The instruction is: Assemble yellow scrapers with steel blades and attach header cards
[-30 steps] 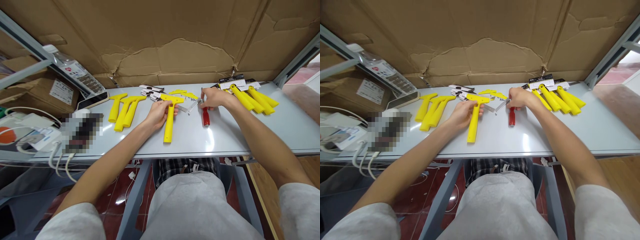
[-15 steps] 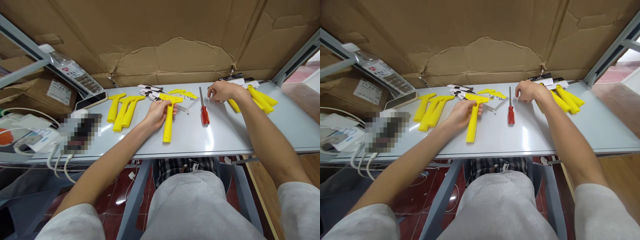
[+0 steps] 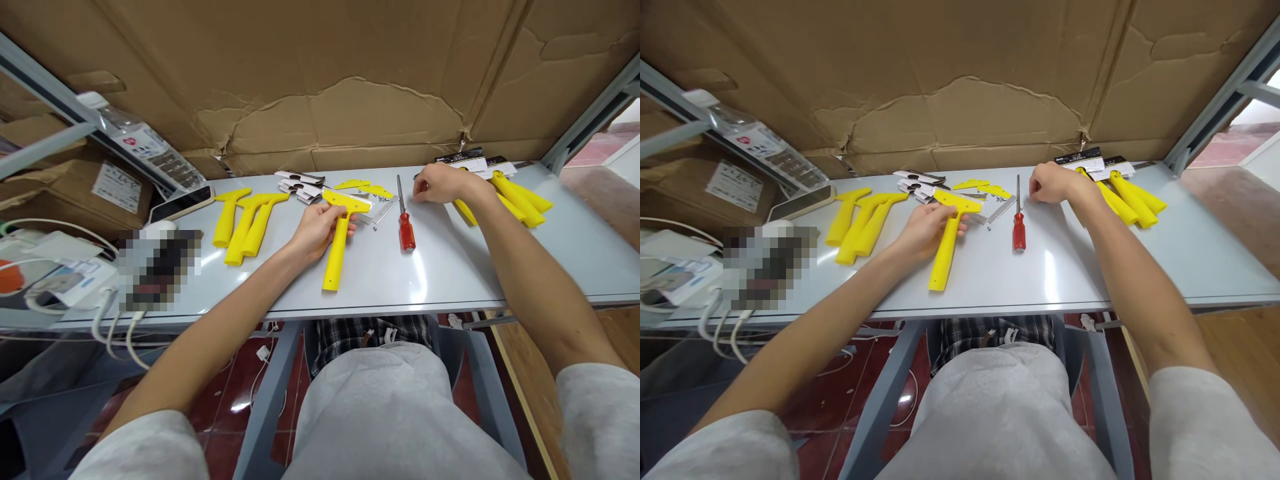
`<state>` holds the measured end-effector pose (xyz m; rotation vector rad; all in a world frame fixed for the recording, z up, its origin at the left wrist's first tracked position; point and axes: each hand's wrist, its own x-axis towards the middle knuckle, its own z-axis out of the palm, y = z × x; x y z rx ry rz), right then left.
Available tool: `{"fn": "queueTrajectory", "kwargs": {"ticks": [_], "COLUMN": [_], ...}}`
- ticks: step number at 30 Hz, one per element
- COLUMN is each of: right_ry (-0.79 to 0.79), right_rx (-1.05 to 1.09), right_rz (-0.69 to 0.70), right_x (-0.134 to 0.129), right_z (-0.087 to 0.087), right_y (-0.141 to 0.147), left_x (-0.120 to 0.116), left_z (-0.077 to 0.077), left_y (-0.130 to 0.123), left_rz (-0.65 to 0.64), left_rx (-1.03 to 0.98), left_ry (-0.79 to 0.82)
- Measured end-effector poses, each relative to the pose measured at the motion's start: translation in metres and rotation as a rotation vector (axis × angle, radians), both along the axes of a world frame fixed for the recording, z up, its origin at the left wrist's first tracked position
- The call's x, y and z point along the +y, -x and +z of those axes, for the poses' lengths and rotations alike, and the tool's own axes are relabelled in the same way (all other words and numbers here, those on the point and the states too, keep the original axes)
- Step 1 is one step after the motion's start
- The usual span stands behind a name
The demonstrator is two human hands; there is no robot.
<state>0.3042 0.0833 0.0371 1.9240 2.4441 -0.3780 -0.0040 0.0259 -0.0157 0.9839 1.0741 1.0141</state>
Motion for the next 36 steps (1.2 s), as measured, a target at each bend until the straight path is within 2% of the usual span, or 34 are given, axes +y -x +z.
{"fn": "queueTrajectory", "kwargs": {"ticks": [3,6,9,12,17,26,31,36], "right_ry": [-0.162,-0.274,-0.316,-0.309,-0.256,-0.21,0.004,0.09], "right_rx": [0.216,0.476,0.684,0.812,0.882,0.92,1.144,1.272], "right_rz": [0.04,0.068,0.125,0.206,0.197,0.155,-0.031,-0.122], "right_x": [-0.012,-0.029,-0.041,-0.044,-0.04,-0.044,-0.044,-0.044], "right_z": [0.007,0.005,-0.009,-0.026,-0.037,-0.034,-0.038,-0.043], "right_y": [0.017,0.053,0.091,0.113,0.115,0.119,0.124,0.128], "left_x": [-0.003,-0.008,-0.015,-0.02,-0.023,-0.024,-0.026,-0.025], "left_z": [-0.001,0.001,0.005,0.008,0.006,0.005,0.006,0.005], "left_y": [-0.002,-0.007,-0.011,-0.013,-0.013,-0.014,-0.014,-0.015], "left_rz": [-0.014,-0.014,-0.023,-0.044,-0.084,-0.087,-0.095,-0.098], "left_rx": [0.004,0.054,0.142,0.212,0.295,0.324,0.313,0.315], "left_ry": [-0.016,-0.04,-0.109,-0.167,-0.212,-0.265,-0.268,-0.263]}}
